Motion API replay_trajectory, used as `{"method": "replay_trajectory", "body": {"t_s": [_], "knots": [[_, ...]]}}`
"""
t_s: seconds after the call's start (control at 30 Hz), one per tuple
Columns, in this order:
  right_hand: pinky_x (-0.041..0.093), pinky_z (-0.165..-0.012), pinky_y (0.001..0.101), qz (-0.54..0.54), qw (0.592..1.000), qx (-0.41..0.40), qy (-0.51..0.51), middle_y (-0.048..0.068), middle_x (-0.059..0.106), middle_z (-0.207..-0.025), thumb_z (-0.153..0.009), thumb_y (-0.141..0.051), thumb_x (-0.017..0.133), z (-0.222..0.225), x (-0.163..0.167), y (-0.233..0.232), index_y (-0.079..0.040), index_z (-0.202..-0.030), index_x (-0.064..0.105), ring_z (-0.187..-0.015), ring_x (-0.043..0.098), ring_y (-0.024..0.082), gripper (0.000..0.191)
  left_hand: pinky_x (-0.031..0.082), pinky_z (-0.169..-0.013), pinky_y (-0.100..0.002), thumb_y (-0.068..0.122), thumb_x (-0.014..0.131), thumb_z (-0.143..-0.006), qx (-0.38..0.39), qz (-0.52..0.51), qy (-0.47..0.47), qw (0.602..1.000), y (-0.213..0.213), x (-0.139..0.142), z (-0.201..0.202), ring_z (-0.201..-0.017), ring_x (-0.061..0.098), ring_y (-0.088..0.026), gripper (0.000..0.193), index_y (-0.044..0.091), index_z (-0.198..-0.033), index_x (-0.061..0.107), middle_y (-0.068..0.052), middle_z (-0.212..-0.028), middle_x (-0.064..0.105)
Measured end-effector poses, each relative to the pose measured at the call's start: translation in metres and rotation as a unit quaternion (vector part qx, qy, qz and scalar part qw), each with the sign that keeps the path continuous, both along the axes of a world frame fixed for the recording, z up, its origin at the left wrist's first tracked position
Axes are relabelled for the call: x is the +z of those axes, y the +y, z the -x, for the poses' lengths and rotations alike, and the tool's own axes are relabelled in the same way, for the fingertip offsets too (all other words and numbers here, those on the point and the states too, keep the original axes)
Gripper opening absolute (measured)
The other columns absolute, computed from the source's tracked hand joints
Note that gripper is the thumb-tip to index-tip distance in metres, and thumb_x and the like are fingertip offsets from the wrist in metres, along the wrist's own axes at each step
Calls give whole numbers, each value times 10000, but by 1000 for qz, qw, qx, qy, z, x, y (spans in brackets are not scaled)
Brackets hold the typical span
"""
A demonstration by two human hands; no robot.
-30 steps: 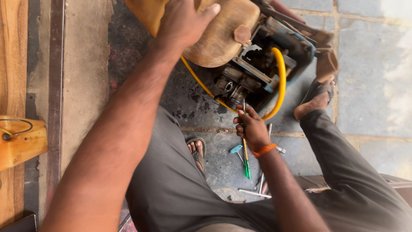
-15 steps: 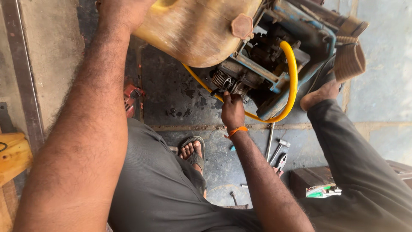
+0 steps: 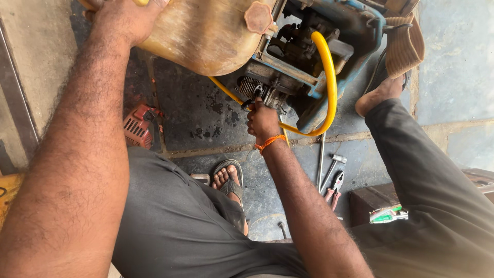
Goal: The person sits on the floor repairing a small engine power sprayer. They use a screwdriver on the engine, reach into a toolbox to select tools, reposition the machine, and work on the engine components with both hands.
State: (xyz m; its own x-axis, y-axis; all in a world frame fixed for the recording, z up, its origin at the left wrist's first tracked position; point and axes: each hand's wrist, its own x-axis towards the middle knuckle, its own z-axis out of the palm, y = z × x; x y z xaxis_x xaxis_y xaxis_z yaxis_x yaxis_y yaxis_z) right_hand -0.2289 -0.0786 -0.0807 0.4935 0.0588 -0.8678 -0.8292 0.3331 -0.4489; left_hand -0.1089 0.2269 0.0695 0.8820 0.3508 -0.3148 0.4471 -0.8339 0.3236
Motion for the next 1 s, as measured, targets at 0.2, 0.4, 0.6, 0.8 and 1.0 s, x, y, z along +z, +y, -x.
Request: {"method": "replay_trajectory", "body": {"t_s": [0.2, 0.4, 0.6, 0.8, 1.0], "knots": [[262, -402, 289, 45, 995, 16, -90, -27, 452, -590, -1066, -409, 490, 13, -10, 6, -83, -915, 588, -441, 363, 91, 373, 610, -785, -523, 691, 492, -1042, 15, -17, 42, 999, 0, -2, 1, -1037, 689, -394, 799, 38, -1502, 457, -315, -1161, 632], [358, -426, 271, 206, 959, 73, -182, -5, 503, -564, -1094, -434, 467, 22, -10, 16, -65, -892, 626, -460, 436, 86, 449, 613, -747, -576, 439, 444, -1084, -155, -84, 25, 984, 4, -13, -7, -979, 713, -446, 581, 5, -1458, 542, -337, -1128, 672], [283, -387, 294, 82, 992, 64, -66, -16, 462, -574, -1071, -413, 494, 11, -9, 0, -71, -898, 589, -433, 384, 107, 395, 607, -793, -567, 558, 431, -1126, -68, -60, 46, 995, 0, -9, -4, -980, 711, -438, 680, -16, -1482, 499, -359, -1143, 646], [368, -445, 274, 170, 939, 118, -273, -7, 517, -613, -1125, -442, 462, 29, -23, 2, -55, -882, 596, -501, 445, 85, 476, 592, -781, -561, 628, 443, -1103, -43, -61, 33, 997, 0, -8, -4, -960, 692, -449, 772, -36, -1496, 430, -395, -1123, 602], [204, -383, 285, -14, 998, 44, -43, -48, 391, -555, -1083, -452, 443, 15, -22, -7, -117, -835, 559, -416, 288, 87, 433, 586, -790, -567, 633, 442, -1102, -48, -73, 28, 996, 1, -7, 0, -964, 690, -453, 781, -43, -1493, 430, -396, -1123, 601]]}}
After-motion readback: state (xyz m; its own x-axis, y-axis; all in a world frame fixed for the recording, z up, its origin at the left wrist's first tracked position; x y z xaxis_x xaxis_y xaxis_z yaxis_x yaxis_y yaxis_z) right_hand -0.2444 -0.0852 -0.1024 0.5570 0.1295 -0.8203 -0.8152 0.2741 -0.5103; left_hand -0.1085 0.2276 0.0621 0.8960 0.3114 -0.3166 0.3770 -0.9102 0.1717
